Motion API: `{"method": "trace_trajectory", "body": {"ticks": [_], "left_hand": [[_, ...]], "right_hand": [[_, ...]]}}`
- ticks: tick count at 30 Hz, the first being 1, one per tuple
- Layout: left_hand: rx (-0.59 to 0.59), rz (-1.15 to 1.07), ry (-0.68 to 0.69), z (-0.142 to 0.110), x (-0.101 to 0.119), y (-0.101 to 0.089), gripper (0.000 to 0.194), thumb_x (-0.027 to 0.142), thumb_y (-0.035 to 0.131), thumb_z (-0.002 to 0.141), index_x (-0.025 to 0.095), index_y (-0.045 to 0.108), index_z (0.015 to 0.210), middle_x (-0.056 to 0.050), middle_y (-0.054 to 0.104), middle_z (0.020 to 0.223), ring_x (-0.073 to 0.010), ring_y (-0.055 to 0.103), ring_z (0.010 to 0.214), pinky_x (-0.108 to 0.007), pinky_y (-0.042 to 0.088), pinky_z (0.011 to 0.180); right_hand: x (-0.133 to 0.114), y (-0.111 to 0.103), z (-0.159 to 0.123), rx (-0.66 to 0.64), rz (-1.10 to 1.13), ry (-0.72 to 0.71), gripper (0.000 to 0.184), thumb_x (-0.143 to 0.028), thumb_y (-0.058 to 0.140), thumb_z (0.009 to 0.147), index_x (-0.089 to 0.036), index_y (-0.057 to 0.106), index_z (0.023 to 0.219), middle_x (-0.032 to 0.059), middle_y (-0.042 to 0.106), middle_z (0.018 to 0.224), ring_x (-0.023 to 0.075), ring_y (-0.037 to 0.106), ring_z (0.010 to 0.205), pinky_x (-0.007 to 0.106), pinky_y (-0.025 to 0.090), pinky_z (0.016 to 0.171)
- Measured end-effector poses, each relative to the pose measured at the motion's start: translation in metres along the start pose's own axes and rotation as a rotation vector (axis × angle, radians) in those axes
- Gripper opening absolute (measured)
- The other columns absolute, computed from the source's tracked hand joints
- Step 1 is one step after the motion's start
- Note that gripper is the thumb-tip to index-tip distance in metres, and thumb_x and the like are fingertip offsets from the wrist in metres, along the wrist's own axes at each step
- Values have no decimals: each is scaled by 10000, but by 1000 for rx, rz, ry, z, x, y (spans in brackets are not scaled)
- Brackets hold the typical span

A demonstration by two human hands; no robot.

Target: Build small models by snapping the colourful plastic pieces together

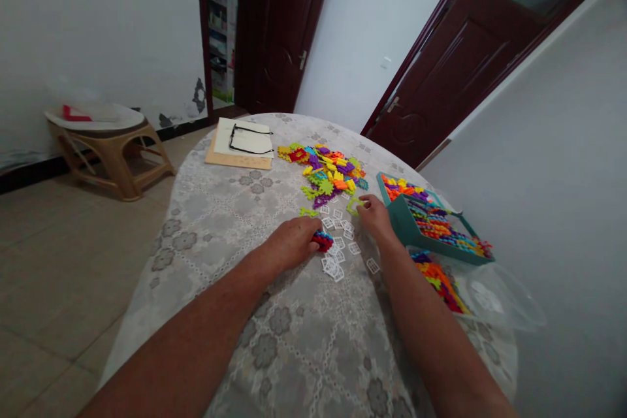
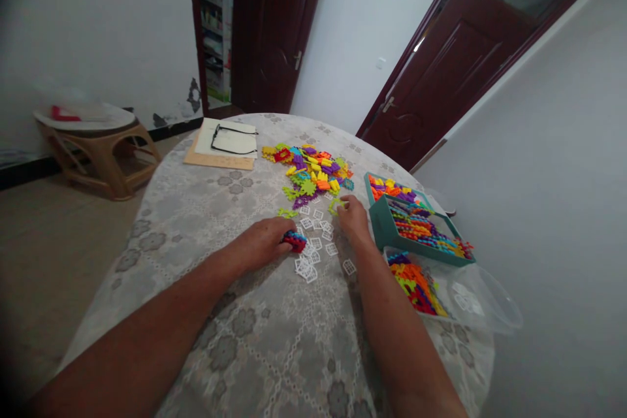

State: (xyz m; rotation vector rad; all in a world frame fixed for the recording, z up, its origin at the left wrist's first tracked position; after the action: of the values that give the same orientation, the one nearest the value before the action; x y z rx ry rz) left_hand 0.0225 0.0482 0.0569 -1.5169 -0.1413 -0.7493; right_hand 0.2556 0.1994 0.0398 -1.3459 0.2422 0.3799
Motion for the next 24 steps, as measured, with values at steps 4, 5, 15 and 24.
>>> {"method": "trace_trajectory", "body": {"ticks": [4, 5, 15, 24], "left_hand": [[20, -41, -29, 0, -2, 0, 269, 197, 663, 881, 214, 656, 1149, -114, 733, 1198, -275, 669, 1091, -364, 475, 916], [29, -53, -37, 0, -2, 0, 311, 197, 674, 877, 215, 648, 1187, -120, 728, 1228, -279, 666, 1116, -367, 474, 934], [62, -31, -43, 0, -6, 1, 324, 234, 703, 860, 219, 676, 1182, -96, 723, 1195, -267, 661, 1115, -338, 477, 939], [50, 25, -20, 3, -7, 7, 159, 264, 686, 881, 194, 692, 1023, -86, 735, 1071, -262, 678, 1026, -327, 476, 859]], "right_hand": [[-16, -18, -29, 54, 303, -150, 315, -364, 551, 895, -196, 668, 1134, -11, 597, 811, 183, 602, 759, 282, 491, 707], [-23, -21, -38, 40, 358, -194, 297, -374, 562, 895, -200, 665, 1114, -17, 582, 798, 180, 586, 743, 279, 480, 693], [-66, -17, -116, -264, 561, -389, 163, -317, 610, 958, -215, 662, 1073, 3, 649, 899, 165, 604, 811, 274, 468, 726], [-60, -1, -85, -263, 504, -446, 212, -249, 517, 970, -217, 695, 1080, 31, 723, 977, 192, 678, 903, 332, 535, 849]]}}
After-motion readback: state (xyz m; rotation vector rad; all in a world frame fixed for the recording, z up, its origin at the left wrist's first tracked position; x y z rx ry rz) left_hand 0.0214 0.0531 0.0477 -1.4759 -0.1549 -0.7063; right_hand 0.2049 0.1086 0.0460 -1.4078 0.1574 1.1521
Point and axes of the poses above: each hand's wrist, its own z-axis towards the middle knuckle, its own y-axis out of the palm, x = y × z, the point moved 5 cm from there along z, towards the middle knuckle
